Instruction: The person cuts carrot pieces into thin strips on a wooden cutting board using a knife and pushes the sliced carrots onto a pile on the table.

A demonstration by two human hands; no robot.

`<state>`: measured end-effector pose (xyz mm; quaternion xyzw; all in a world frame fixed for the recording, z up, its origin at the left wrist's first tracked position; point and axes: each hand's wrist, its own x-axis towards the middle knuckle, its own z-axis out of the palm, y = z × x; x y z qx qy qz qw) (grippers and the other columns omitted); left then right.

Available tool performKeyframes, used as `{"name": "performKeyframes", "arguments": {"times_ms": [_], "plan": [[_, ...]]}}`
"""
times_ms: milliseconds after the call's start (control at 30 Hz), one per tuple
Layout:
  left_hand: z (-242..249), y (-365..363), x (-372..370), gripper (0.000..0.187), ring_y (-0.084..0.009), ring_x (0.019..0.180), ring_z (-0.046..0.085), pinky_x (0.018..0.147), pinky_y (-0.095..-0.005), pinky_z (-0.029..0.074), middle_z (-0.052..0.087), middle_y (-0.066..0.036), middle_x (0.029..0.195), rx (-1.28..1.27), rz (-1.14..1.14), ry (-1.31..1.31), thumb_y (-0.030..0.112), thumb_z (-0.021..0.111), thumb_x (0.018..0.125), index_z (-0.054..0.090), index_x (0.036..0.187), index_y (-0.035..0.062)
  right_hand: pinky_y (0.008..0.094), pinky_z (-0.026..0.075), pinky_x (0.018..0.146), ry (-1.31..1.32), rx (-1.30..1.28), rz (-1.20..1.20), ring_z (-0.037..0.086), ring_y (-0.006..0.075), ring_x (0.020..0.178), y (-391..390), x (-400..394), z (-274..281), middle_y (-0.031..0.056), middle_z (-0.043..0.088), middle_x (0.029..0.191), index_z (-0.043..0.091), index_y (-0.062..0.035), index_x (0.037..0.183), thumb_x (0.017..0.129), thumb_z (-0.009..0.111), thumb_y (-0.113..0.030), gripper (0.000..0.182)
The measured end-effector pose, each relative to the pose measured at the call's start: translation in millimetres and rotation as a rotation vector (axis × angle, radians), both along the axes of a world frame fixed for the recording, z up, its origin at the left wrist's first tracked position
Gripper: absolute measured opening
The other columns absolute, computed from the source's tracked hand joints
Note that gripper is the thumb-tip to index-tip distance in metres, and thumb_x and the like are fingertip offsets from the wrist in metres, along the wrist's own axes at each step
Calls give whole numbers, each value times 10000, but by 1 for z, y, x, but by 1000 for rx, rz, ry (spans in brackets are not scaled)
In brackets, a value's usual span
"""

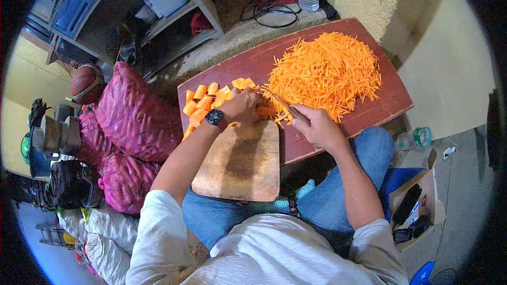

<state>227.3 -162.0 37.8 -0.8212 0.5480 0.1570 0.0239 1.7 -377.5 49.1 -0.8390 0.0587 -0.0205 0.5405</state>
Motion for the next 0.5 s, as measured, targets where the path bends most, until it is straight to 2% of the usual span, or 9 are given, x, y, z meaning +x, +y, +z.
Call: {"name": "performKeyframes", "arguments": {"times_ms": [67,133,167,233,267,300,333,433,500], "plan": [[-11,6,6,439,-362,1213,632,1043,-634,453,748,-157,1227,-85,-24,-41,257,800,885,724,1284,91,404,575,837,-3,-19,-6,747,239,899,1,1,-4,226,769,1012,678,3,1389,996,729,-152,426],[-11,8,11,295,-348,979,707,888,-519,548,747,-155,968,-109,33,149,244,779,887,742,1119,66,411,576,839,-6,-39,-13,760,263,907,1,1,-1,239,769,1021,675,4,1392,994,729,-155,432],[-11,12,11,295,-348,979,707,888,-519,548,747,-155,968,-109,33,149,244,779,887,742,1119,66,415,577,841,11,-37,-10,766,277,917,1,1,3,247,768,1031,673,5,1395,993,732,-160,439],[-4,22,9,229,-344,775,688,757,-416,563,703,-143,820,-421,-104,-116,226,790,877,731,995,38,419,577,843,28,-34,-10,772,290,928,2,1,1,254,767,1040,670,5,1398,992,735,-165,445],[1,25,11,229,-344,775,688,757,-416,563,703,-143,820,-420,-106,-114,226,790,877,731,995,38,437,546,745,-46,-42,-26,691,300,773,2,1,-6,227,692,883,693,-42,1372,996,731,-209,412],[8,30,13,237,-334,774,679,735,-416,551,701,-141,827,-379,55,-37,224,798,870,723,982,29,455,515,646,-121,-51,-41,611,309,618,3,1,-10,200,617,725,716,-89,1345,1001,728,-253,381],[14,34,16,246,-325,773,670,713,-416,539,699,-140,835,-336,216,40,222,807,864,715,969,20,455,515,646,-121,-51,-41,611,309,618,3,1,-13,200,617,725,716,-89,1345,1001,728,-253,381],[8,53,33,260,-291,726,639,671,-429,498,670,-151,800,-541,245,47,210,796,843,658,916,2,471,535,677,-151,-37,-45,654,358,660,6,2,-5,233,661,776,712,-91,1355,1001,728,-259,392],[31,53,22,236,-309,703,619,645,-422,486,676,-155,796,-553,404,6,187,764,839,658,906,-13,416,577,813,32,-79,9,761,316,854,4,1,9,273,756,983,671,-2,1409,990,753,-183,463]]}}
